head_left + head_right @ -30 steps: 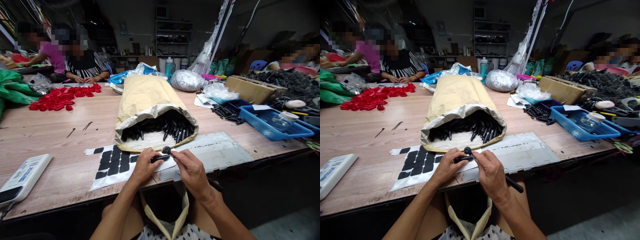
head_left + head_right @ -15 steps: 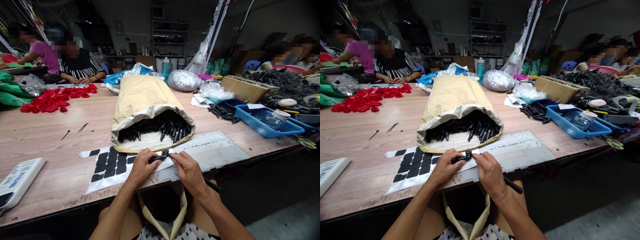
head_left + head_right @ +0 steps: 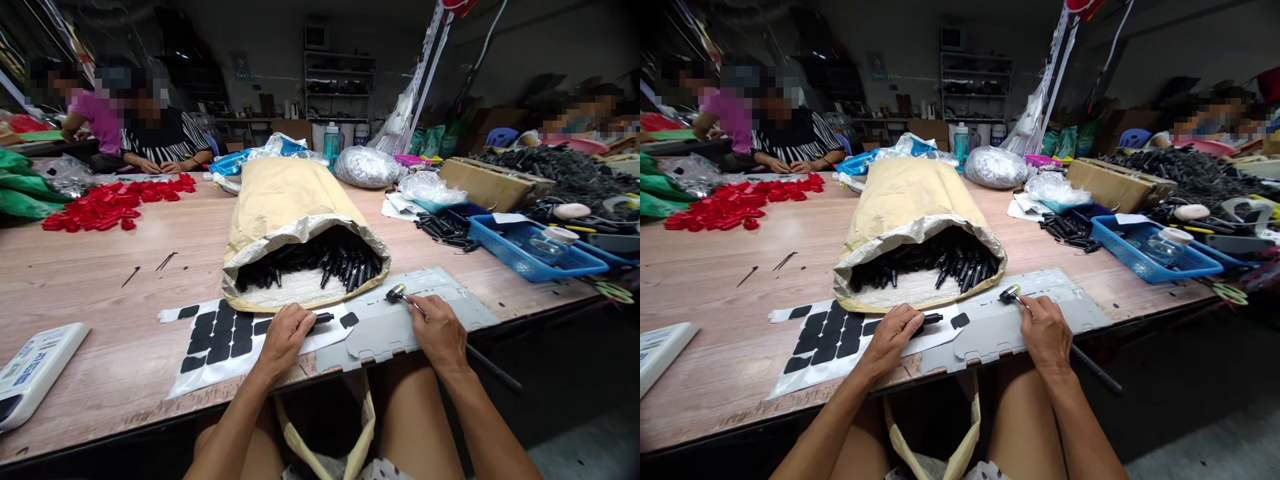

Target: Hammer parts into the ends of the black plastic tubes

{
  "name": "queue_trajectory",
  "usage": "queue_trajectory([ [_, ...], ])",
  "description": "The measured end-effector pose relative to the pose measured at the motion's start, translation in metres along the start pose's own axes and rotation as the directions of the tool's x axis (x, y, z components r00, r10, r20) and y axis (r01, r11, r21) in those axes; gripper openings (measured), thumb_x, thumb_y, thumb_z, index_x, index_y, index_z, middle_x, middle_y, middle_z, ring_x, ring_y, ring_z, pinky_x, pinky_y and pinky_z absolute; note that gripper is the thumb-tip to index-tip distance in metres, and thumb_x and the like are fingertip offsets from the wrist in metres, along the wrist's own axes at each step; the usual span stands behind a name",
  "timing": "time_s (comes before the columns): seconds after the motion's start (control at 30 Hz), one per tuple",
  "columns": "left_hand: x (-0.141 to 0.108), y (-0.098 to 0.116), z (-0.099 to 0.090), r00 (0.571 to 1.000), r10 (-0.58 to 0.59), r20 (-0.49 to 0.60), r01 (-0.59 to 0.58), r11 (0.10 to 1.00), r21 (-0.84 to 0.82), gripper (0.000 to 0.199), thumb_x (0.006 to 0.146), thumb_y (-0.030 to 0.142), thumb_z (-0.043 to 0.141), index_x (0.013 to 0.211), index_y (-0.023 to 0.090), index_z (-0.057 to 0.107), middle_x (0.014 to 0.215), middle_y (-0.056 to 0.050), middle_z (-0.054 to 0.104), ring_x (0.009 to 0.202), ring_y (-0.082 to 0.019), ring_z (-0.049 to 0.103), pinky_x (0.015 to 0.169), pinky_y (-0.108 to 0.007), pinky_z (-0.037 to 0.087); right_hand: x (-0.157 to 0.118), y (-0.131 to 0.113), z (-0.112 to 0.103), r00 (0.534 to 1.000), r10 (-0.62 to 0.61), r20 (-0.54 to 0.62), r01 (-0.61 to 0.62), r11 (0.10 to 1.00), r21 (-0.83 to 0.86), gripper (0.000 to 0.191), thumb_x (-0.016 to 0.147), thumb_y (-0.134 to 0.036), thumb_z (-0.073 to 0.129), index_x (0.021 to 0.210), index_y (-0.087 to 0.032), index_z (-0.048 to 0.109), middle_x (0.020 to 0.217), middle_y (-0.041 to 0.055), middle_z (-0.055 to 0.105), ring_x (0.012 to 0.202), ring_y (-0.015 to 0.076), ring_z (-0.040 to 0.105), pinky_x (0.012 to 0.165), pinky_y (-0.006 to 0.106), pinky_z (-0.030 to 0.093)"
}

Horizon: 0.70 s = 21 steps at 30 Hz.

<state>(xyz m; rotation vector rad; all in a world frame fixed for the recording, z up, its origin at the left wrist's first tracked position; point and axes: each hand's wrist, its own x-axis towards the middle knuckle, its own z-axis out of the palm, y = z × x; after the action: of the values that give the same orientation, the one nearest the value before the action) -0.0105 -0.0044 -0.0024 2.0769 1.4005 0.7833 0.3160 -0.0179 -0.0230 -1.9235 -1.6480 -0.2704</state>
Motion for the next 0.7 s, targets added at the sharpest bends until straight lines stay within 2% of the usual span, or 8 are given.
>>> queue_trajectory([
  [0.1,0.0,-0.001,0.001,1.0,-0.002,-0.009,0.002,1.0,0.029,0.046,0.106,0.044,0.035,0.071,0.021,0.053,0.081,-0.002,0.056,0.084,-0.02,0.053,0.081,-0.034,0.04,0.005,0.0,0.007,1.0,0.005,-0.019,-0.006,0.997,-0.082,0.021,0.09,-0.02,0.063,0.105,-0.024,0.076,0.096,0.0046,0.07,0.089,0.0204,0.057,0.078,0.034,0.035],
  [0.33,0.001,-0.003,0.002,1.0,0.002,0.002,-0.002,0.999,0.038,0.045,0.107,0.043,0.033,0.071,0.021,0.051,0.082,-0.002,0.055,0.084,-0.02,0.052,0.081,-0.035,0.039,0.011,-0.005,0.019,0.998,0.029,-0.051,-0.033,0.996,-0.082,0.021,0.092,-0.022,0.061,0.109,-0.022,0.074,0.095,0.0058,0.068,0.087,0.02,0.052,0.073,0.032,0.029],
  [0.53,0.001,-0.004,0.003,1.0,0.0,0.002,0.0,0.999,0.038,0.045,0.106,0.043,0.033,0.071,0.021,0.049,0.081,-0.002,0.054,0.083,-0.02,0.05,0.08,-0.036,0.038,0.009,-0.007,0.014,0.997,0.009,-0.075,-0.015,0.996,-0.086,0.022,0.091,-0.023,0.06,0.109,-0.022,0.073,0.097,0.0075,0.067,0.09,0.0225,0.051,0.076,0.035,0.03],
  [0.63,0.0,-0.005,0.003,1.0,0.011,0.005,-0.011,1.0,0.023,0.045,0.107,0.043,0.033,0.071,0.021,0.048,0.081,-0.002,0.054,0.083,-0.02,0.05,0.08,-0.036,0.038,0.006,-0.027,0.002,0.989,-0.09,-0.119,0.09,0.996,-0.009,0.027,0.09,-0.026,0.063,0.115,-0.023,0.071,0.107,0.009,0.066,0.101,0.0266,0.051,0.083,0.038,0.035],
  [0.7,0.0,-0.006,0.003,1.0,0.026,0.011,-0.026,0.999,0.025,0.045,0.107,0.043,0.032,0.072,0.021,0.048,0.081,-0.002,0.054,0.083,-0.02,0.05,0.08,-0.036,0.038,0.003,-0.05,-0.007,0.966,-0.251,-0.059,0.257,0.955,0.15,0.034,0.09,-0.028,0.064,0.123,-0.022,0.067,0.11,0.0089,0.066,0.103,0.0254,0.052,0.088,0.038,0.038],
])
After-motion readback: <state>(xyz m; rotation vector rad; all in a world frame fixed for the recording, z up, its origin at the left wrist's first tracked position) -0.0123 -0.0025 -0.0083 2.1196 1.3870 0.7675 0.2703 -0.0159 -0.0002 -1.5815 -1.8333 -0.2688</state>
